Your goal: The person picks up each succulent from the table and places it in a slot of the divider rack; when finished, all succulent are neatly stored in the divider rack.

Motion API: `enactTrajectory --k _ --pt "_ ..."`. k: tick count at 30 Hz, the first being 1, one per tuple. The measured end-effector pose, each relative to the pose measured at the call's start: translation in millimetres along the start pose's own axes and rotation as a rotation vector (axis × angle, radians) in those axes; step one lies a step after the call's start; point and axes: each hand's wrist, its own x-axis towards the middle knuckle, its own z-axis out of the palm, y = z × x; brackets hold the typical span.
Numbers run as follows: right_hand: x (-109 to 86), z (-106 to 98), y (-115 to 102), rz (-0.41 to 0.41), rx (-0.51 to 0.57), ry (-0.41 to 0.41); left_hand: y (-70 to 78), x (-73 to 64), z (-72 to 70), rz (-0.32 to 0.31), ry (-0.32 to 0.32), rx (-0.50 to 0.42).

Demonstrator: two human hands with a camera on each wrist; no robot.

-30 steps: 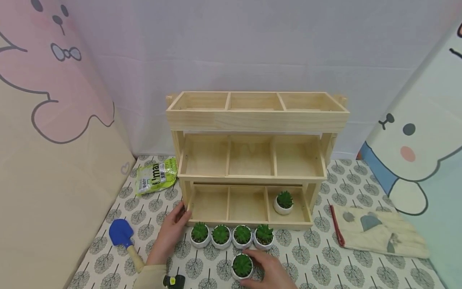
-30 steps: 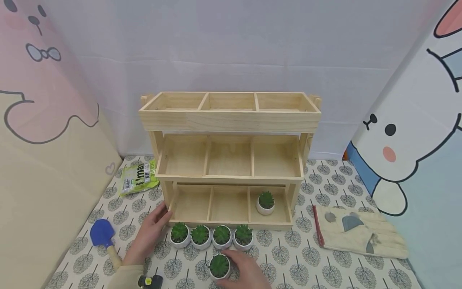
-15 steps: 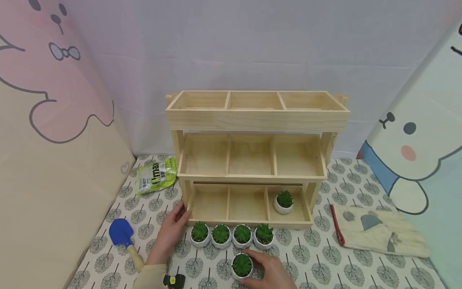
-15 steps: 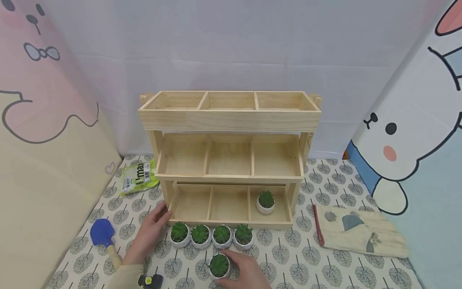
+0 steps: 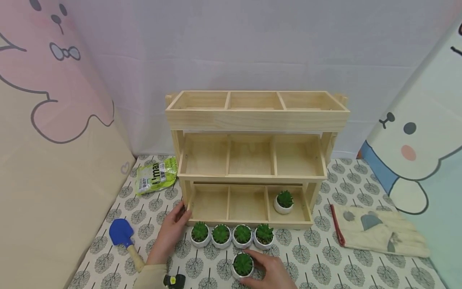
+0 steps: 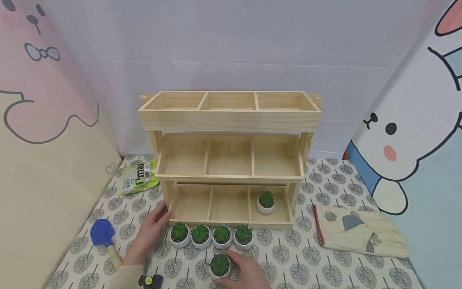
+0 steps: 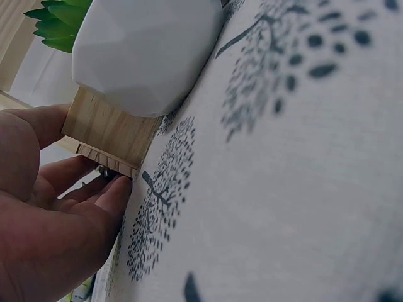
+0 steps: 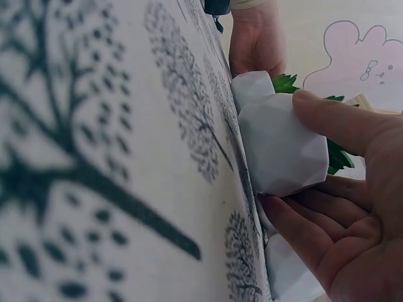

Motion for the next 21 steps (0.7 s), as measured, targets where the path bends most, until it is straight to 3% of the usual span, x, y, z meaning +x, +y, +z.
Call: enactTrajectory --k 5,13,17,21 --pt "-2.0 0.1 -0.3 -0.032 0.032 0.038 -0.2 0.2 -0.2 0.002 -0.002 0.002" --pt "-4.4 -1.2 0.3 -0.114 -0.050 0.112 -1.7 0.7 -0.6 0.006 -0.004 -0.004" --pt "-4.3 -3.6 -0.6 -0.158 -0.019 0.118 -1.7 0.8 -0.7 0.006 -0.007 -0.008" --pt "-3.9 -8.7 -4.5 -0.164 0.080 0.095 -1.2 0.6 -1.1 0.008 -0.010 -0.007"
